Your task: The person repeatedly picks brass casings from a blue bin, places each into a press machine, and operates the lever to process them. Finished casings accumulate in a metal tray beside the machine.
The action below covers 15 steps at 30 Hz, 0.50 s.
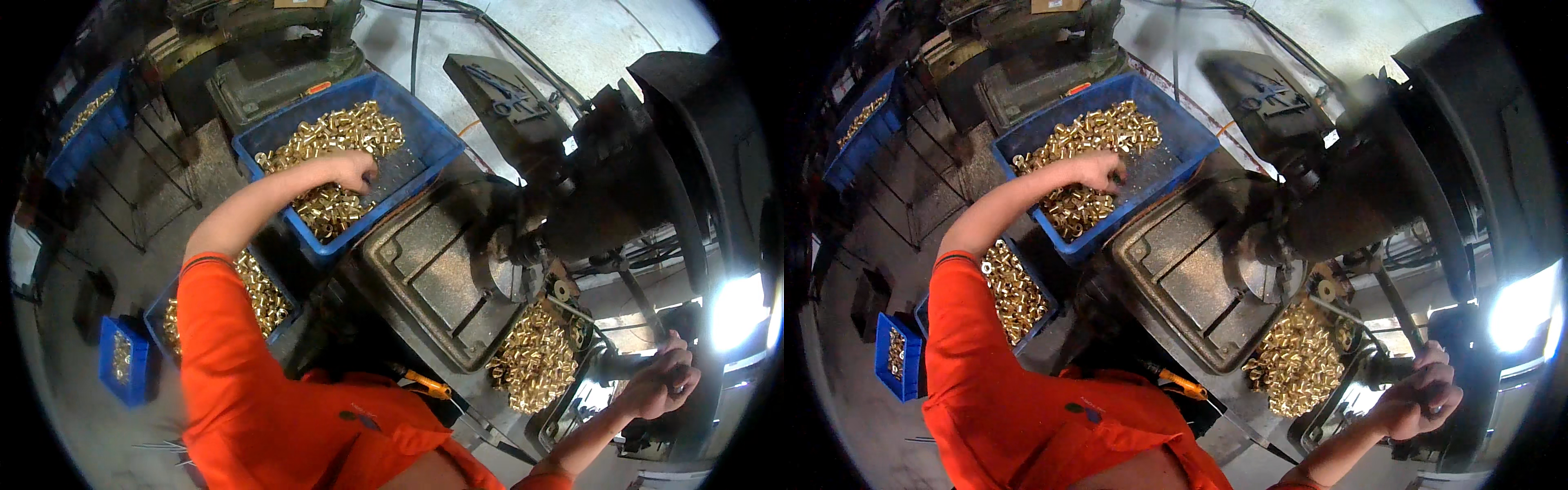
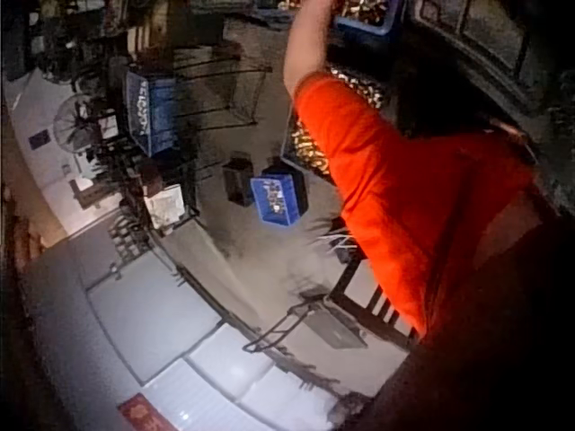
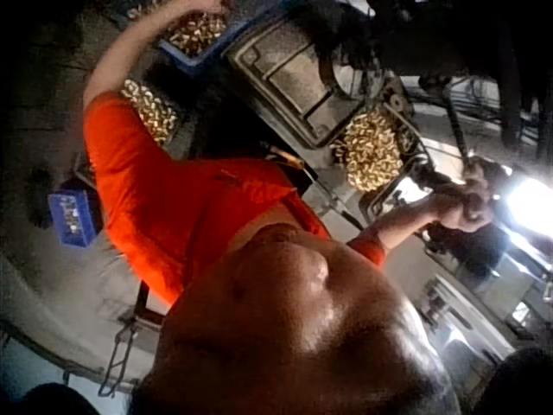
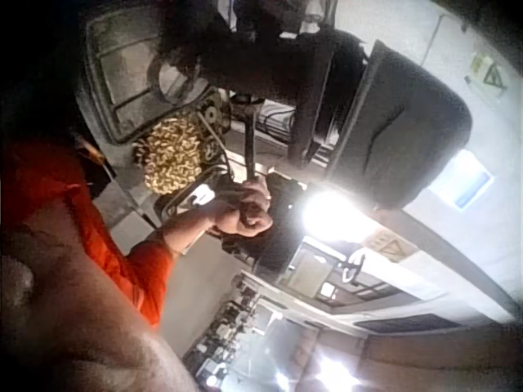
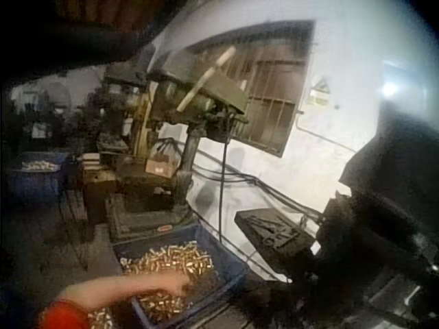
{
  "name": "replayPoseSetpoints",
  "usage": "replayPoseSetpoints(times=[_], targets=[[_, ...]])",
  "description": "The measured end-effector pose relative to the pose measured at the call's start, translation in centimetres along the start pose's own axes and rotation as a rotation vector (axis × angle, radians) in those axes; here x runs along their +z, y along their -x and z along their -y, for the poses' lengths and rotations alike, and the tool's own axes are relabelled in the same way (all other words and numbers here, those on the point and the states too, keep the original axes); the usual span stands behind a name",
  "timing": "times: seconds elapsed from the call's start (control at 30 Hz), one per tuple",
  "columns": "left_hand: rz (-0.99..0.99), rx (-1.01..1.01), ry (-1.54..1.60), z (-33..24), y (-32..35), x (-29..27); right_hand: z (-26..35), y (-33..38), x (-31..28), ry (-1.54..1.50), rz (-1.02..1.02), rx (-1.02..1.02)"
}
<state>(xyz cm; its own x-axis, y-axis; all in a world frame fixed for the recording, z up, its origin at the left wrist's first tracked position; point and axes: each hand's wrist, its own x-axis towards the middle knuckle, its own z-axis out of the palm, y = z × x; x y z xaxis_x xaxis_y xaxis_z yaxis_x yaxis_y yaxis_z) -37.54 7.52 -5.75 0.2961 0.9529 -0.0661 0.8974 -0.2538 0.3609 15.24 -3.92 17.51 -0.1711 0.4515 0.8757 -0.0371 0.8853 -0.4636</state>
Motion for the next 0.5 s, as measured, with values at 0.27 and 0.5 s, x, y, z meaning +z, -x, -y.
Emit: replayPoseSetpoints(times=[0.27, 0.5], targets=[[0.194, -0.077, -0.269, -1.4, 1.0, 2.8, -0.4, -0.1, 0.3, 0.098, 0.039, -0.1], [0.301, -0.192, -0.24, -2.8, -0.5, 1.6, -0.7, 0.2, 0.7, 0.082, 0.011, -0.079]])
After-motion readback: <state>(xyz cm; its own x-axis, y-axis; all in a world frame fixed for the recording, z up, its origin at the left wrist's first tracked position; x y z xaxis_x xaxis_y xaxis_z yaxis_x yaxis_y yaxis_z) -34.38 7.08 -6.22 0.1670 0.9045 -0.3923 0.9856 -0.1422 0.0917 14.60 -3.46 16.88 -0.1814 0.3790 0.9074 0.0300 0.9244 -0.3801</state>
